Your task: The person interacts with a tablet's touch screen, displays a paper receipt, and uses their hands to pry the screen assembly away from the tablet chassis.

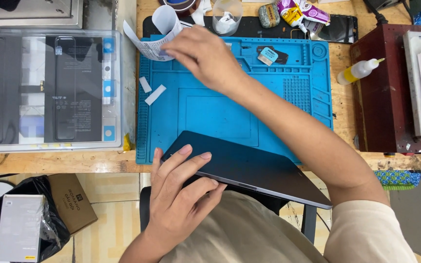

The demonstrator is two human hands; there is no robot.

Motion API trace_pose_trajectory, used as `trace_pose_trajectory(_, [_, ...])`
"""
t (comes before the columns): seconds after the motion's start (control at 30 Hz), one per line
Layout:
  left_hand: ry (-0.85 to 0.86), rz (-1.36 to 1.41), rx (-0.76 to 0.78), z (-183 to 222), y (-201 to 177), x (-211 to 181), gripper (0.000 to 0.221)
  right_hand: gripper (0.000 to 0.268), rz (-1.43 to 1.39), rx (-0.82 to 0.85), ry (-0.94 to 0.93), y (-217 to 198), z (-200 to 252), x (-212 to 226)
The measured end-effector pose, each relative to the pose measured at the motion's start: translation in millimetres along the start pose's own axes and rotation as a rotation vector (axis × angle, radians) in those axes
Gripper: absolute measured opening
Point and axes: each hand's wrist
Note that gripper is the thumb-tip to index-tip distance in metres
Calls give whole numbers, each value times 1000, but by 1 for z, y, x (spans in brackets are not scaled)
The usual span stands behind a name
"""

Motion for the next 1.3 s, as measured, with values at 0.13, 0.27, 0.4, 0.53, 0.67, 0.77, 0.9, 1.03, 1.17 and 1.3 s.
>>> trace_pose_trajectory(0.13, [25,3,-12,-3,1,2,16,22,16,-44,89,-7,-1,-12])
trace_pose_trajectory(0.27, [7,16,-13,-6,1,1,16,32,91,240,6,-19,0,-12])
trace_pose_trajectory(0.4, [3,20,23,-8,-3,2,15,6,120,235,53,-58,3,-1])
trace_pose_trajectory(0.53, [16,18,28,-7,-4,2,13,7,348,404,342,-69,31,-23])
trace_pose_trajectory(0.67, [19,26,27,-9,-3,3,14,8,452,408,311,-58,43,-41])
trace_pose_trajectory(0.77, [9,30,35,-9,-4,3,15,9,470,421,358,-53,45,-44])
trace_pose_trajectory(0.9, [12,27,27,-9,-3,3,15,14,413,457,456,-55,44,-39])
trace_pose_trajectory(1.03, [11,24,32,-10,-3,3,17,11,360,525,631,-56,37,-37])
trace_pose_trajectory(1.17, [5,27,28,-13,-3,2,17,7,298,630,719,-61,31,-32])
trace_pose_trajectory(1.3, [1,27,36,-14,-2,3,15,6,217,530,612,-66,32,-30])
Point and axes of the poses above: each hand's wrist, its own z-axis away from the middle knuckle, its own y-axis out of the palm, x = y × z, and after that the axes turned 12 degrees about y, right-handed
